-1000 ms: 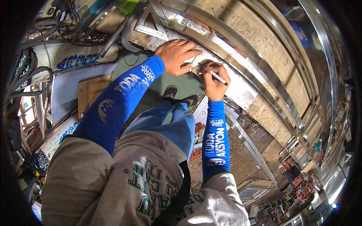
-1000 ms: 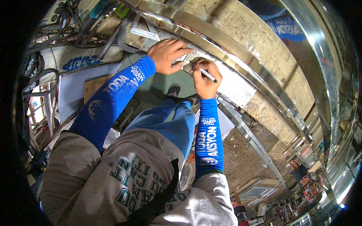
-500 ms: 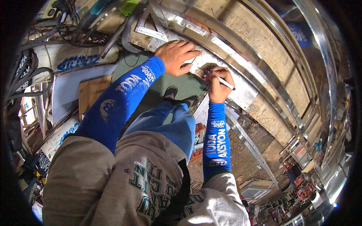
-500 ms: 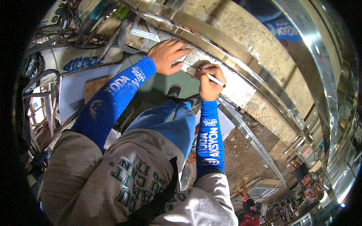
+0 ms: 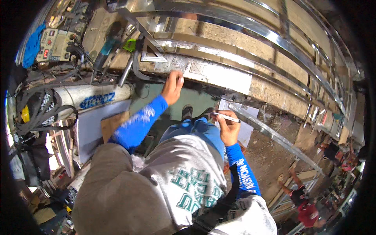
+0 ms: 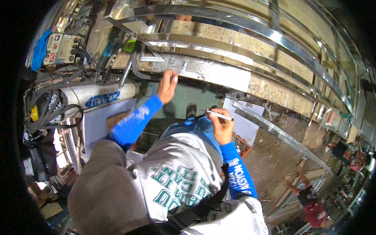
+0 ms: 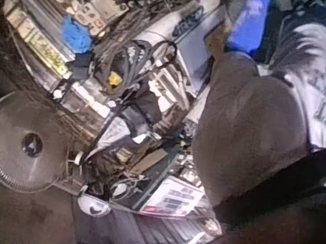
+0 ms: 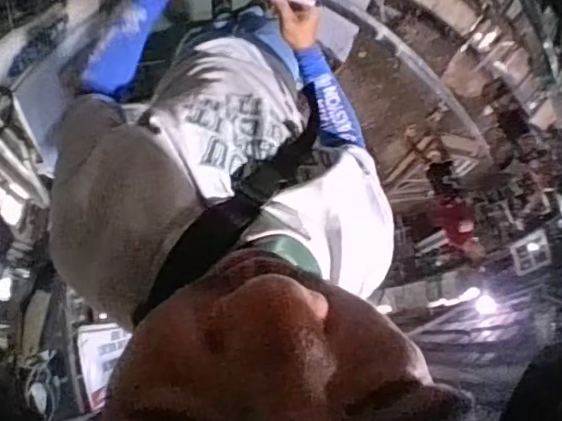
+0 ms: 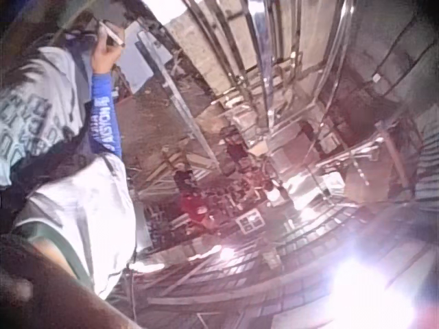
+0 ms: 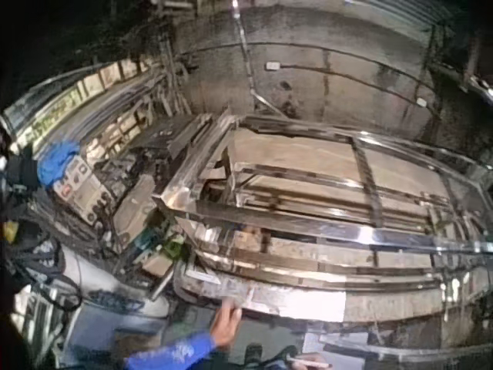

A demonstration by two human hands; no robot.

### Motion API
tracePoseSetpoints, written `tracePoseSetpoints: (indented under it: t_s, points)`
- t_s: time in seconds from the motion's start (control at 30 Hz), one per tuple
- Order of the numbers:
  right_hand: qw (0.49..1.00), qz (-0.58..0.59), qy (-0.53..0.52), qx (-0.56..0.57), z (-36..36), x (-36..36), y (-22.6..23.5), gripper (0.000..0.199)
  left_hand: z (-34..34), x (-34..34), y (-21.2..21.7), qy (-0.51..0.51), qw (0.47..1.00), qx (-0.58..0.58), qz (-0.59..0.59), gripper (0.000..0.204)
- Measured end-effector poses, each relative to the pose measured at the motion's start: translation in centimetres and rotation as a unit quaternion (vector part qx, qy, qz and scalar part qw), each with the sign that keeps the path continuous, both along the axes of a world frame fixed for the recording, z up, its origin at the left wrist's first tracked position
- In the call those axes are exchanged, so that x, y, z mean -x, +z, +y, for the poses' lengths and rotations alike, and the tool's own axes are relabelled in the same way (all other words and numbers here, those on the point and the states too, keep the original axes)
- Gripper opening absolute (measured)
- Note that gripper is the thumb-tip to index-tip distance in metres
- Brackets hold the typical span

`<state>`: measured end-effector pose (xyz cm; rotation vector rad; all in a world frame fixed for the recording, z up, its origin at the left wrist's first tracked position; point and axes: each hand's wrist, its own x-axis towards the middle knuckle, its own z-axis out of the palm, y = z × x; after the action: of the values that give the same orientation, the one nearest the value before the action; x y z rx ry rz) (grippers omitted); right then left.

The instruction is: The person uses a speed square and a marker to draw straight lines on a flat metal sheet. They reposition the square multiple times to create intersecting lines and then draw additional lines freehand along the sheet's edge.

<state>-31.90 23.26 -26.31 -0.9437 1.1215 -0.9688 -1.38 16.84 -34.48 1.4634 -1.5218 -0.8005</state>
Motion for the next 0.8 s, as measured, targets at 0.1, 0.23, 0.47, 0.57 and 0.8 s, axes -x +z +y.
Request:
tracePoseSetpoints:
  t_s: [0.1,0.23,0.47,0.57,0.8]
  points:
    - [0.999,-0.038,-0.028,0.019,2.4,0.6,3.5,0.015,6.3,2.7,5.6,-0.043,0.980,-0.149,0.125,0.023]
    - [0.995,-0.047,-0.016,0.082,3.1,-0.2,8.0,0.015,10.3,5.3,11.8,-0.120,0.906,-0.242,0.325,0.026]
    - [0.981,-0.072,-0.012,0.179,3.2,-2.9,12.2,0.012,8.7,7.1,15.5,-0.207,0.852,-0.142,0.460,0.028]
    - [0.980,-0.075,-0.016,0.183,3.5,-3.1,12.7,0.012,8.9,6.5,15.1,-0.221,0.873,-0.114,0.419,0.025]
    - [0.978,0.048,0.011,0.205,4.4,-2.7,13.0,0.012,9.9,5.8,15.4,-0.219,0.920,-0.082,0.315,0.018]
